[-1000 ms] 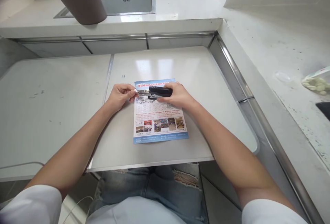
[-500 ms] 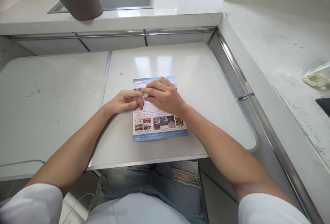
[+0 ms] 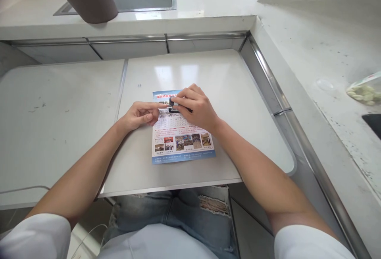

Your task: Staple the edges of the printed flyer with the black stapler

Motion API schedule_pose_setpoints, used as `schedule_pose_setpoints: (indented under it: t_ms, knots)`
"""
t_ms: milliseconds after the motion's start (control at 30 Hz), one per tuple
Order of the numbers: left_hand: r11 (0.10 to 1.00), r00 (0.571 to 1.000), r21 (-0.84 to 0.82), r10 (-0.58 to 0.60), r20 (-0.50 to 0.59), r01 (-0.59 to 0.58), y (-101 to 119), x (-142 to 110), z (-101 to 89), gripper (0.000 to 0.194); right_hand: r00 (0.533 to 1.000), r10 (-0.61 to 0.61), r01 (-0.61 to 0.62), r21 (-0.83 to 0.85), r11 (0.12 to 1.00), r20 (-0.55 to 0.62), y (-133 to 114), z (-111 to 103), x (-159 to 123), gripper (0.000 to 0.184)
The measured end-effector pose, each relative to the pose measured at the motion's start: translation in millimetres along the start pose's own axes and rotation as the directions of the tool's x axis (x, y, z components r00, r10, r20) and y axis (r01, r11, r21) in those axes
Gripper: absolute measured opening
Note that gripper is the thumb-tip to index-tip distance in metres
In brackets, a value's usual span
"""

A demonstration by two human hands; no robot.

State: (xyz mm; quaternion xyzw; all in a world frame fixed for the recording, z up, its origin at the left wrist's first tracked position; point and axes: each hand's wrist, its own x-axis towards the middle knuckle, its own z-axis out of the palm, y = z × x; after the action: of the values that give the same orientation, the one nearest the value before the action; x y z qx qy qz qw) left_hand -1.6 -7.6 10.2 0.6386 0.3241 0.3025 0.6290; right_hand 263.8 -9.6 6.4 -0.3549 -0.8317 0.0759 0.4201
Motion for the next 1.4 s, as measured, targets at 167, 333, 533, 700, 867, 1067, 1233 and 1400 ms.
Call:
schedule_pose_setpoints:
  t_ms: [167, 333, 533, 700, 867, 1067, 1233, 1400]
  knots:
    - [0.953, 0.877, 0.288, 0.218, -0.428, -0.097, -6, 4, -7.9, 0.032, 0.957, 0.189, -0.214, -0.097, 0.972, -0.219, 29, -25, 5, 0.022]
    - [0.614, 0.730, 0.737, 0.361, -0.580, 0.282, -14, 9, -31.4, 0.025, 0.836, 0.428, -0.506, -0.176, 0.845, -0.344, 82, -43, -3, 0.023]
    - [0.440, 0.812, 0.825, 0.294, -0.505, 0.354, -33, 18, -46.9, 0.049, 0.755, 0.604, -0.654, -0.226, 0.722, -0.255, 112, -40, -15, 0.027]
    - [0.463, 0.835, 0.826, 0.271, -0.479, 0.323, -33, 17, -48.0, 0.040, 0.756, 0.638, -0.653, -0.238, 0.719, -0.147, 119, -34, -18, 0.033]
    - [0.464, 0.830, 0.834, 0.303, -0.467, 0.300, -24, 12, -45.4, 0.031, 0.853, 0.514, -0.517, -0.290, 0.805, -0.092, 130, -26, -21, 0.037]
    - [0.444, 0.833, 0.856, 0.342, -0.435, 0.265, -33, 15, -48.9, 0.031, 0.872, 0.487, -0.473, -0.327, 0.818, -0.045, 136, -22, -24, 0.040]
    - [0.467, 0.801, 0.838, 0.367, -0.474, 0.282, -36, 14, -49.5, 0.018, 0.868, 0.492, -0.485, -0.313, 0.816, -0.063, 132, -24, -22, 0.041]
    - [0.618, 0.756, 0.771, 0.428, -0.496, 0.156, -23, 12, -34.8, 0.010, 0.870, 0.434, -0.483, -0.232, 0.844, -0.233, 107, -29, -10, 0.032]
